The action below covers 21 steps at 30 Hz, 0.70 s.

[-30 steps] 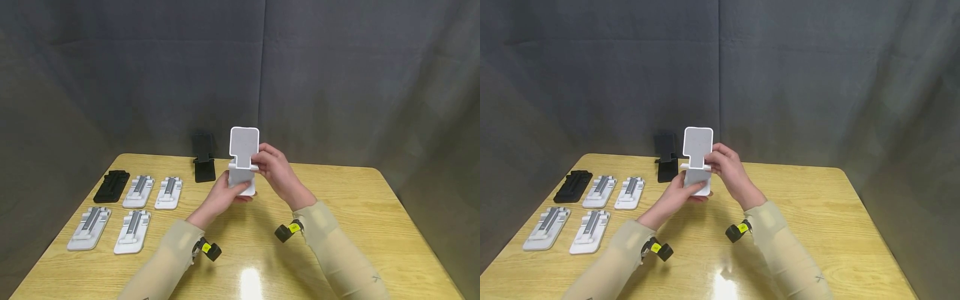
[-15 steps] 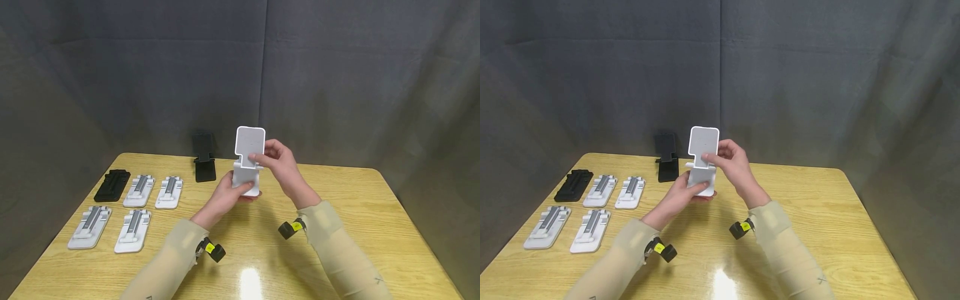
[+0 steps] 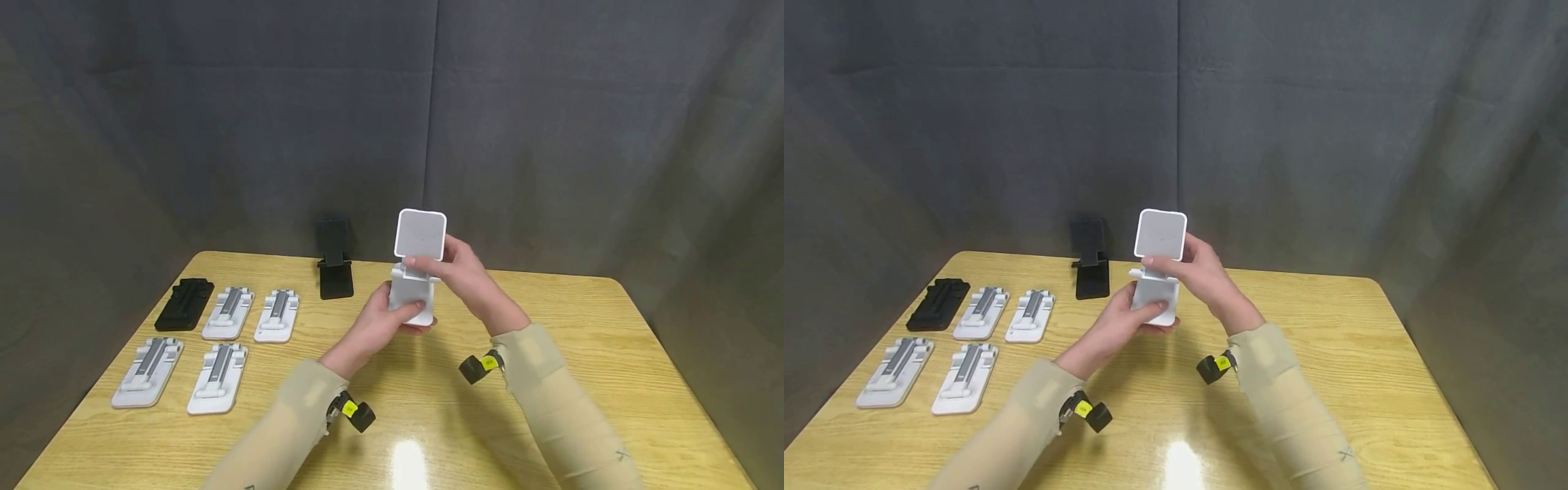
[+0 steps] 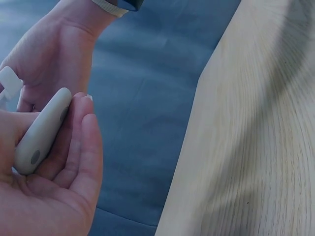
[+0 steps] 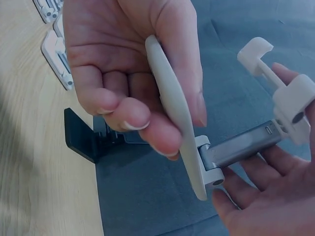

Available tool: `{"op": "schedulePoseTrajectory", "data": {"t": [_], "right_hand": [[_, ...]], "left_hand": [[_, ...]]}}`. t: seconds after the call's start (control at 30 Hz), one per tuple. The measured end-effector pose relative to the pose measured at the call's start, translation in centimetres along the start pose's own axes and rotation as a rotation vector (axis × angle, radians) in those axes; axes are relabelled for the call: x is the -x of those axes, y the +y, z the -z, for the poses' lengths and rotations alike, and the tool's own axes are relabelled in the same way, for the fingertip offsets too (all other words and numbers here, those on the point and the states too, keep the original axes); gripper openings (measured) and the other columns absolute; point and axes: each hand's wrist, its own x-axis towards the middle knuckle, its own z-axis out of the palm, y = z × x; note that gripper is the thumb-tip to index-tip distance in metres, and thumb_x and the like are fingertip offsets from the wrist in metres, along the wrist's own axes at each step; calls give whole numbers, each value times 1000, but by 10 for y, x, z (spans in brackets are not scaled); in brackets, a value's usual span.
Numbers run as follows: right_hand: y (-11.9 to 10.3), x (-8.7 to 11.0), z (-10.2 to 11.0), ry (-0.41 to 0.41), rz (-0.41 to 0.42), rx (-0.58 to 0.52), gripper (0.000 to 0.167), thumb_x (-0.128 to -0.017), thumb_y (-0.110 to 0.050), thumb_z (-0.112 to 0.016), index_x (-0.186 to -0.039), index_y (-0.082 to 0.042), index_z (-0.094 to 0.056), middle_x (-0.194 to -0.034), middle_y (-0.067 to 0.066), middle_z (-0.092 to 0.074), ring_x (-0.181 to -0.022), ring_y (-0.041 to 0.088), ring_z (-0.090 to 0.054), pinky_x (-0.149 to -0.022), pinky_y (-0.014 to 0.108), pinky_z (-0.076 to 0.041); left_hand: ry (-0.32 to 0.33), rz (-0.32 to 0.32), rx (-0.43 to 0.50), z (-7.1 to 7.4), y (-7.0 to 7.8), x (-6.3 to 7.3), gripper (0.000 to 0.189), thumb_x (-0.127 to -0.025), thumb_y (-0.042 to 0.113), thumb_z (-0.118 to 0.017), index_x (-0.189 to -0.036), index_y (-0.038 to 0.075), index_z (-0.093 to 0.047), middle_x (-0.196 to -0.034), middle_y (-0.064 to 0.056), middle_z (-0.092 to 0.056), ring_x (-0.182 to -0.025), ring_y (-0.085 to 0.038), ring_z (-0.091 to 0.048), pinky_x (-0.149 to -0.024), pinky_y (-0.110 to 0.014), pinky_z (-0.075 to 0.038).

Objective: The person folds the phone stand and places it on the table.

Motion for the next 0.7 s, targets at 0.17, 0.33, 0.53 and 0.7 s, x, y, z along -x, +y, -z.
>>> {"op": "schedulePoseTrajectory", "data": {"t": [0.17,0.33,0.53,0.7], "right_hand": [[1,-1,2,-4,-2,28,53,-90,-29,-78,-134,-7,-59,-125,10,-66,-115,27,-59,-104,48,-41],[1,-1,2,-1,14,30,53,-91,-30,-77,-135,-6,-58,-125,10,-66,-115,27,-59,-104,48,-42],[5,-3,1,20,37,15,49,-93,-28,-74,-133,-4,-59,-123,12,-66,-114,26,-59,-103,46,-42],[7,-5,0,44,45,10,46,-94,-28,-74,-131,-4,-62,-120,12,-68,-110,26,-60,-100,44,-43]], "left_hand": [[-15,-6,-12,-2,1,0,45,-101,5,-60,-141,-4,-40,-122,-22,-60,-95,-32,-72,-92,-56,-55],[-16,-2,-15,-3,1,0,44,-101,5,-60,-140,-6,-40,-119,-24,-62,-94,-32,-73,-91,-57,-55],[-17,-10,-27,-4,2,1,43,-102,6,-60,-138,-6,-41,-116,-23,-64,-93,-31,-73,-88,-53,-57],[-32,-18,-36,-4,4,2,40,-103,7,-60,-136,-6,-43,-111,-22,-67,-92,-29,-73,-87,-53,-58]]}}
